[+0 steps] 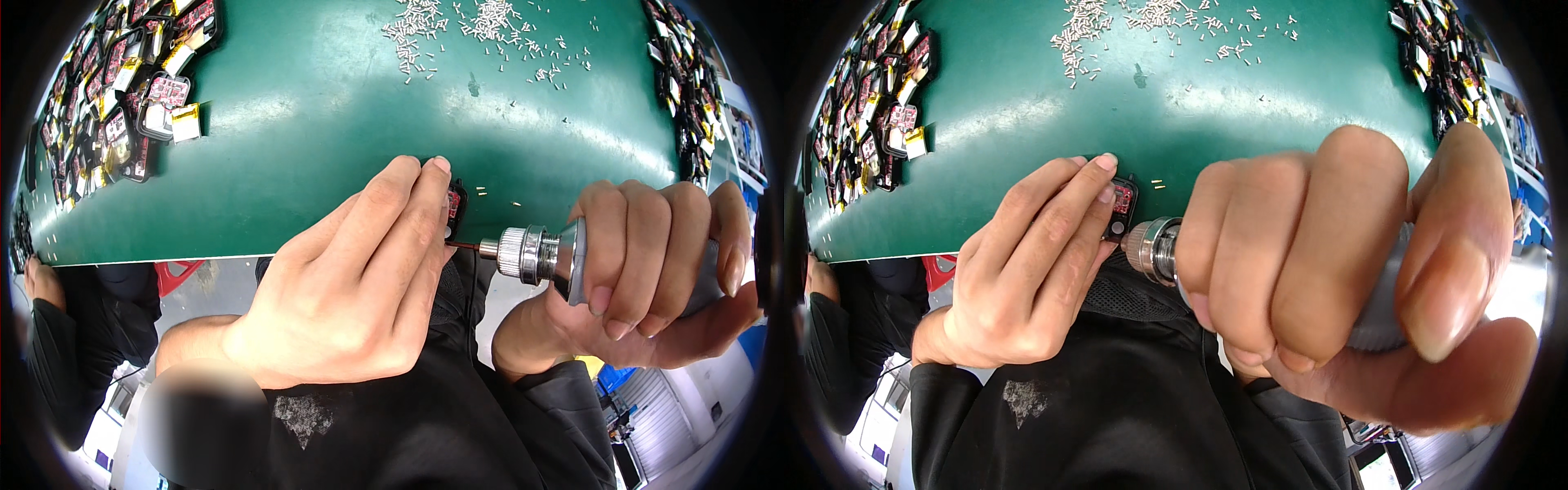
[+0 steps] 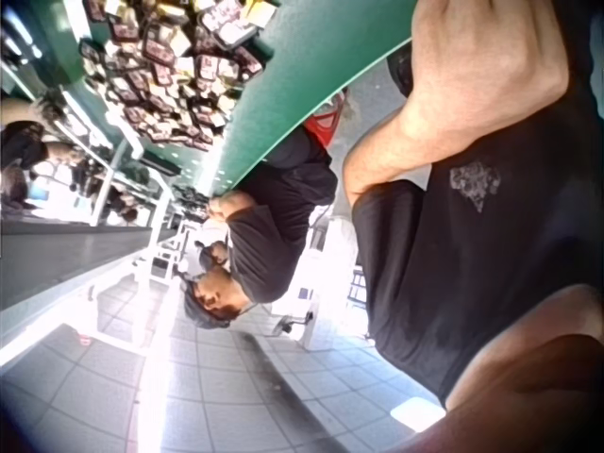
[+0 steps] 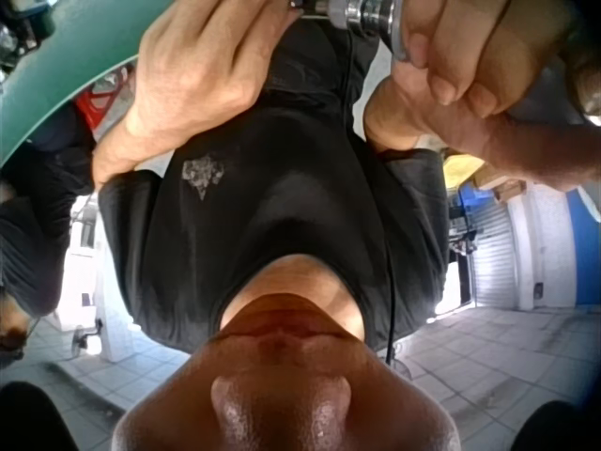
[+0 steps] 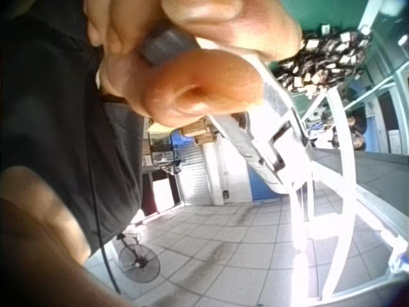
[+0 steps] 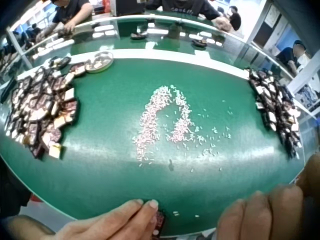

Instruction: The person is using an electric screwdriver to assemble small electronic components on a factory assembly line.

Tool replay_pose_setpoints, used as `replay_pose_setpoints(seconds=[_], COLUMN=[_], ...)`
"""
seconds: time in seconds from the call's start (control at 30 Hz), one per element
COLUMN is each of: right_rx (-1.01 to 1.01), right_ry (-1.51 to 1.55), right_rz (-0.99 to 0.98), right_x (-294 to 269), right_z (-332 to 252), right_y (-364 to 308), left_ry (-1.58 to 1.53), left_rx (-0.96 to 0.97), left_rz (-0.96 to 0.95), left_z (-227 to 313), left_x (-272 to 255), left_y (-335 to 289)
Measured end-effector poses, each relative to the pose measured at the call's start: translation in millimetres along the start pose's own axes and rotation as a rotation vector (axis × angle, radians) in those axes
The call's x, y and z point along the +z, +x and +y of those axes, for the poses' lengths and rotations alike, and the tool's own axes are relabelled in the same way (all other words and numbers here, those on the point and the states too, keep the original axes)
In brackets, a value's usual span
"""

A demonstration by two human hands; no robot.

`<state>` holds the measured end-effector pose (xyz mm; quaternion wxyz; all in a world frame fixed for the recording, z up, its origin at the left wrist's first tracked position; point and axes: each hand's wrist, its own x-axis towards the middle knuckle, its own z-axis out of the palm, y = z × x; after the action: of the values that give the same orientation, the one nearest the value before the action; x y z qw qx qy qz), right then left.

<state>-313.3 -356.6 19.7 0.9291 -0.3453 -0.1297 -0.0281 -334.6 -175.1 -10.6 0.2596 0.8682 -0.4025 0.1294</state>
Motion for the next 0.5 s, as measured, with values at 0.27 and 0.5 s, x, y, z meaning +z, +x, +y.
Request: replay_pose_setpoints(seconds=[0.27, 0.5], right_rx=[0.011, 0.062], right_ry=[0.032, 0.012], right_rz=[-0.01, -0.089], right_x=[-4, -11], right_z=[1, -1], right_y=[0, 2], left_ry=[-0.02, -0.011], left_rx=[0.007, 0.033], left_rz=[-0.012, 0.023], left_z=[-1, -4], left_x=[0, 3], left_y=[0, -2])
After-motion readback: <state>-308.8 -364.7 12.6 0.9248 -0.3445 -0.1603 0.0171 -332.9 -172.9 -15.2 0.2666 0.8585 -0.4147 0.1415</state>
